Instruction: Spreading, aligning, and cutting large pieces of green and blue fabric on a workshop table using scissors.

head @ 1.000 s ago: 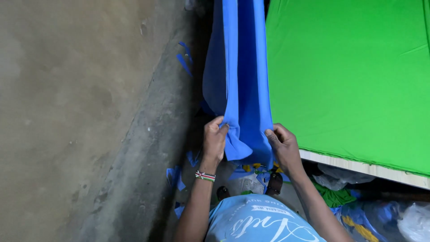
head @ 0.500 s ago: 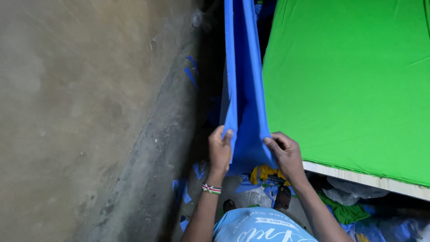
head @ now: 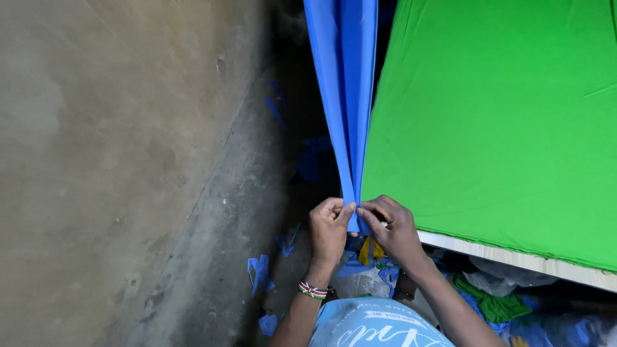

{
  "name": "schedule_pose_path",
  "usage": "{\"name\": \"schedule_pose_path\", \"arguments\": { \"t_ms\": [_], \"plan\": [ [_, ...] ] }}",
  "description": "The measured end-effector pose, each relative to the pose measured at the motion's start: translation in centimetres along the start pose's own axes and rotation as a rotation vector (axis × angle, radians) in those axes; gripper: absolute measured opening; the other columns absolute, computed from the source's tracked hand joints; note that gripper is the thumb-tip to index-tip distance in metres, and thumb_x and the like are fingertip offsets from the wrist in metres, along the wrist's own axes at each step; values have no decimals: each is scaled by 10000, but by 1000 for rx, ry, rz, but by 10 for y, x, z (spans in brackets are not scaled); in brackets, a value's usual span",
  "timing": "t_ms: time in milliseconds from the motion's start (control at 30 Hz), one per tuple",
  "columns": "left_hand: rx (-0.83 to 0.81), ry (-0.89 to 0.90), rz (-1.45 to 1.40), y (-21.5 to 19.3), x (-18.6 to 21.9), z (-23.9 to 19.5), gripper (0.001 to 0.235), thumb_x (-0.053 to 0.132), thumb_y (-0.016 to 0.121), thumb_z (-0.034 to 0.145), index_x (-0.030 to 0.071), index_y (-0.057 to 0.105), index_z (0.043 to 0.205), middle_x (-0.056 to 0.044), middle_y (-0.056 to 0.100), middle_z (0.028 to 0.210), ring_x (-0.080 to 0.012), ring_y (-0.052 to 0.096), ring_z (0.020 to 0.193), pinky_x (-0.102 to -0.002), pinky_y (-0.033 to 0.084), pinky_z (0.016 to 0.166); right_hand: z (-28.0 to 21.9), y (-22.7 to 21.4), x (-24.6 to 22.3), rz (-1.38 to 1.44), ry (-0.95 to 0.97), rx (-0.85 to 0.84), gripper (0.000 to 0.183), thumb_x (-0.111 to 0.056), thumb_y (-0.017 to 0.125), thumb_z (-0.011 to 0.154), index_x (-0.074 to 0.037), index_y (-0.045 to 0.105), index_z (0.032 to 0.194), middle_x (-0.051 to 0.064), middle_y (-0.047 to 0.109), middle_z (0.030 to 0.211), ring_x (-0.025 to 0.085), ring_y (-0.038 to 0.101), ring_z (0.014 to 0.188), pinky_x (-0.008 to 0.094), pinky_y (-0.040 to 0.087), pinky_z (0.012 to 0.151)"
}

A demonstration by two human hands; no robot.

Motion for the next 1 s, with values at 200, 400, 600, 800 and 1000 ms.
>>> {"name": "schedule_pose_path", "arguments": {
  "t_ms": [200,400,600,800,1000],
  "plan": [
    [9,154,203,-2,54,-4,107,2,671,952,-75,744,936,-171,658,701,-205,698,522,-272,587,400,-2,4,-29,-27,-129,-1,92,-71,786,894,-31,780,977,150,709,778,335,678,656,401,557,628],
    [-2,160,228,2,34,6,111,33,701,928,-25,746,845,-155,646,604,-234,692,471,-260,558,350,-2,0,2,-3,-60,37,86,-105,853,862,-58,787,891,89,667,690,219,649,607,324,536,592],
    [-20,167,195,2,49,-4,121,12,658,957,-36,754,902,-185,627,676,-283,709,516,-276,578,366,0,-1,-36,-17,-161,12,116,-11,791,900,-20,788,1015,153,689,764,330,675,673,387,549,620],
    [-55,164,231,2,53,-10,140,-13,624,965,-73,750,969,-213,613,696,-351,723,563,-309,607,391,-3,4,-27,-38,-139,0,78,-59,831,874,-39,791,938,122,661,703,268,663,600,358,540,573],
    [-36,188,425,-1,53,-11,162,59,644,967,-51,754,1012,-234,672,756,-423,733,761,-437,609,505,-4,12,-34,-22,-174,-46,113,-35,808,880,-58,807,991,138,659,721,306,676,617,379,538,578]
  ]
}}
Point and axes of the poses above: each hand's wrist, its own z-axis towards the middle knuckle, its own y-axis out of the palm, x = y × z, the point moved 8 cm from there along z, towards the middle knuckle
